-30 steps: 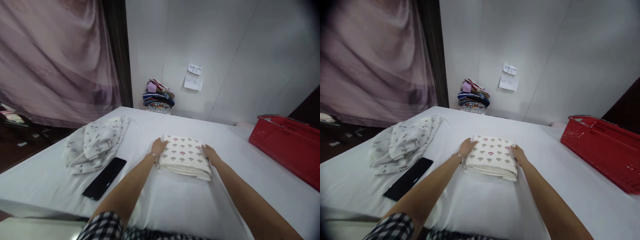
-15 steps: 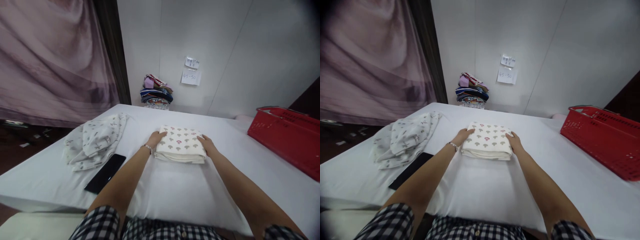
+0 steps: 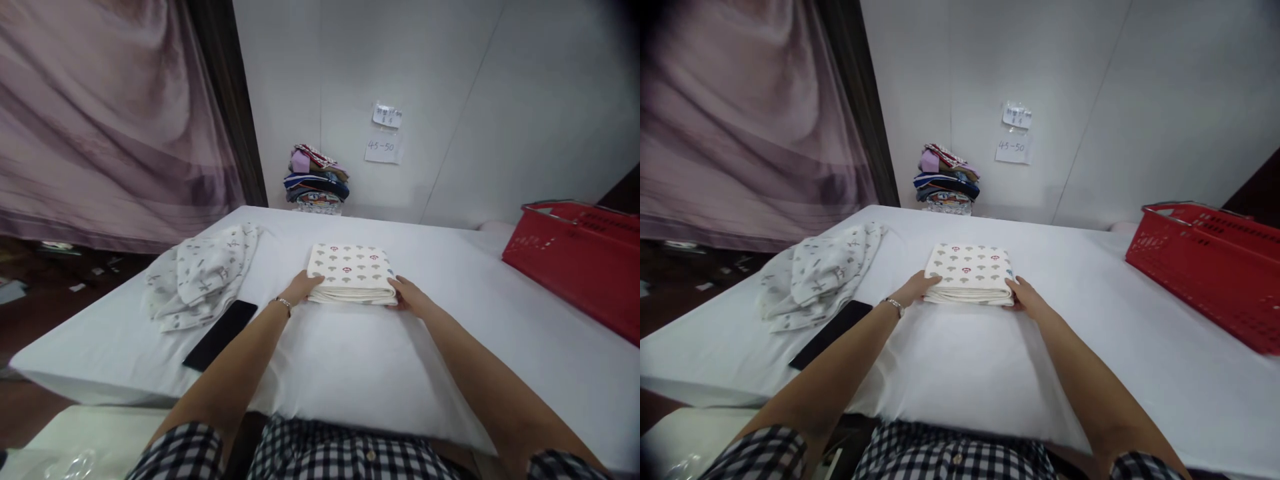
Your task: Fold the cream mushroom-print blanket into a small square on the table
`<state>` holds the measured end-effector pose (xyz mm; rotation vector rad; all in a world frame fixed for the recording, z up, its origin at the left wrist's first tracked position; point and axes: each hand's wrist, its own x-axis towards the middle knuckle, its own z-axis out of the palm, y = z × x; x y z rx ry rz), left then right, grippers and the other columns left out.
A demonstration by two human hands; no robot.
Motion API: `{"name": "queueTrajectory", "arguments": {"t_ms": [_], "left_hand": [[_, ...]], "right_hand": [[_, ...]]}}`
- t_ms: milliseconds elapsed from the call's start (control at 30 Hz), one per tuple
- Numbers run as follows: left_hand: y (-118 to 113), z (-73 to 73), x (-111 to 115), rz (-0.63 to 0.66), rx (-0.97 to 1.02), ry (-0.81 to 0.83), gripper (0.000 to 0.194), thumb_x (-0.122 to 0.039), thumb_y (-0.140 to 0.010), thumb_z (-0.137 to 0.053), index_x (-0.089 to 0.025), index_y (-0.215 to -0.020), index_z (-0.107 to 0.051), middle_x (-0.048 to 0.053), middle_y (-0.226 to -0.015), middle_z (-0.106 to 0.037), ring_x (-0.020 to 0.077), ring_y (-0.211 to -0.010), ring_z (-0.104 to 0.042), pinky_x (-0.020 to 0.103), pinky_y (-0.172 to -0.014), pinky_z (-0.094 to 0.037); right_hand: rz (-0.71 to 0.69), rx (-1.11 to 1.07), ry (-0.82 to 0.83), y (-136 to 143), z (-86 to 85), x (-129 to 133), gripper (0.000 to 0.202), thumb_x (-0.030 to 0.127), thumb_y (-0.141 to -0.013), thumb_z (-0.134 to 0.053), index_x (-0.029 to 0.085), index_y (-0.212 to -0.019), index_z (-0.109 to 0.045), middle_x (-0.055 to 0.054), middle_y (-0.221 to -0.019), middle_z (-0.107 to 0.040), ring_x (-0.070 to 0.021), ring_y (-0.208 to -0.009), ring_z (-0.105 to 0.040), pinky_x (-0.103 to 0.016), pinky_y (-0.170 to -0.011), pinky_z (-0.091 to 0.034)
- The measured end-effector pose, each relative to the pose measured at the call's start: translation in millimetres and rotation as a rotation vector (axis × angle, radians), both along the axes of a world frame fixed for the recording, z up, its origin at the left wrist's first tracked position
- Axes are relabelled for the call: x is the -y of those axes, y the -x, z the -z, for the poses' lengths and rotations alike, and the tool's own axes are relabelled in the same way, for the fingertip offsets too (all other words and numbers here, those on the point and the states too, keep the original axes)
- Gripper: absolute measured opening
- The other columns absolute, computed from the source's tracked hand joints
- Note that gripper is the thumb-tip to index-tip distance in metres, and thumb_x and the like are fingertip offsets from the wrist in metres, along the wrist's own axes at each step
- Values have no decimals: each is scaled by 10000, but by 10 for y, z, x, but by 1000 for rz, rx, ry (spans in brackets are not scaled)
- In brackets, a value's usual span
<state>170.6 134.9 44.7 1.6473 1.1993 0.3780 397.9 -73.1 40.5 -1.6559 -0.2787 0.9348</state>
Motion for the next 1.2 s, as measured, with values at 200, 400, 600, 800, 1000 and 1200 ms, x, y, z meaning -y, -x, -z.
{"name": "queueTrajectory", "arguments": {"t_ms": [200,400,600,800,1000,1200], "left_hand": [[94,-82,54,-50,-166,-256,612,-432,-683,-649,-134,-1191,-481,171,-1176,-572,316,-1075,-536,376,-852,-416],[-70,-203,539,160,-157,-954,445,-404,-823,-515,-163,-1196,-496,130,-1215,-540,257,-1143,-465,377,-961,-354],[-502,-120,1099,632,25,-1173,222,-215,-813,-543,-227,-1031,-585,60,-1083,-576,200,-1044,-494,360,-898,-376],[-734,-128,1127,654,-51,-1209,177,-220,-811,-545,-199,-983,-580,59,-1014,-595,200,-988,-510,346,-843,-378],[-776,-47,1173,675,-149,-1258,120,-170,-833,-473,-171,-856,-591,50,-855,-605,188,-879,-539,341,-809,-369],[-726,62,1220,651,-111,-1284,120,-195,-849,-461,-183,-869,-579,48,-862,-603,187,-860,-537,357,-820,-371]], "right_hand": [[-41,-159,-184,284,70,121,714,328,-806,-616,216,-1391,-222,-66,-893,-657,-159,-656,-638,-362,-605,-583],[-63,-295,-398,299,143,280,624,279,-864,-529,179,-1396,-217,-73,-860,-668,-172,-730,-662,-380,-717,-575],[-82,-222,-434,320,157,344,862,153,-766,-637,198,-1440,-101,-50,-884,-670,-151,-718,-648,-372,-715,-581],[-122,-104,-397,390,166,337,937,126,-687,-671,295,-1440,-139,6,-858,-650,-128,-717,-625,-307,-661,-586],[-115,-66,-359,412,189,283,974,67,-647,-648,266,-1446,-129,22,-790,-623,-127,-707,-599,-288,-638,-578],[-93,-92,-367,397,186,268,909,135,-694,-639,253,-1444,-140,21,-750,-607,-131,-658,-593,-315,-622,-579]]}}
